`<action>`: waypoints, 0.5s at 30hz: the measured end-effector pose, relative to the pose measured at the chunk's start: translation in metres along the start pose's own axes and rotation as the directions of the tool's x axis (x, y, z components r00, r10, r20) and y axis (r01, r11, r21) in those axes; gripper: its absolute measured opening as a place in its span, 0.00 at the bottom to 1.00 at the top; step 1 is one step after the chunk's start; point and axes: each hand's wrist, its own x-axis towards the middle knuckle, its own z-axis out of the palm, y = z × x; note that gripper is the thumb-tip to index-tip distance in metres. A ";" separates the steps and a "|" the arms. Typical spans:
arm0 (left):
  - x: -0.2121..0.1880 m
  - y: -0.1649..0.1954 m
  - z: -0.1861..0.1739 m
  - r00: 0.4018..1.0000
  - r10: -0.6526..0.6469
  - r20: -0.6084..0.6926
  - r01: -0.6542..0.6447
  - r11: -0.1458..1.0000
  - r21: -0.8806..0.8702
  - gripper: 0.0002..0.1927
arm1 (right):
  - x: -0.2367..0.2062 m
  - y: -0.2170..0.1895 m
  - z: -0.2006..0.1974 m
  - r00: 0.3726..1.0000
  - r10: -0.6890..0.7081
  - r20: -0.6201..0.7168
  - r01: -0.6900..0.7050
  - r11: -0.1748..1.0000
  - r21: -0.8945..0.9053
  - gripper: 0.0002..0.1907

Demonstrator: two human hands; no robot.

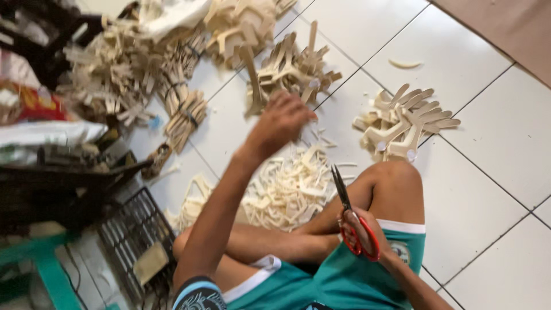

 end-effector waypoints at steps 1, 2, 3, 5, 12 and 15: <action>0.016 -0.026 0.007 0.999 0.037 0.010 -0.037 0.999 0.020 0.11 | 0.004 0.001 -0.002 1.000 -0.028 -0.003 0.028 0.999 -0.023 0.21; 0.025 -0.046 0.013 0.997 0.073 0.021 -0.073 0.997 0.034 0.12 | 0.009 0.001 -0.004 1.000 -0.019 -0.012 0.019 1.000 -0.015 0.21; 0.027 -0.059 0.018 0.999 -0.043 0.013 0.043 0.999 0.017 0.15 | 0.014 0.002 -0.004 1.000 -0.006 -0.024 0.006 1.000 -0.008 0.21; 0.033 -0.073 0.035 0.975 -0.224 -0.005 0.224 0.974 -0.034 0.18 | 0.022 0.003 -0.005 1.000 0.016 -0.020 -0.015 0.999 0.052 0.22; 0.088 -0.039 0.159 0.952 -0.278 0.129 0.302 0.921 -0.247 0.14 | 0.054 -0.002 -0.004 0.970 0.243 0.018 -0.239 0.931 0.276 0.23; 0.133 0.004 0.240 0.951 -0.122 0.285 0.169 0.975 -0.145 0.11 | 0.057 -0.013 -0.011 0.949 0.311 0.057 -0.315 0.912 0.264 0.26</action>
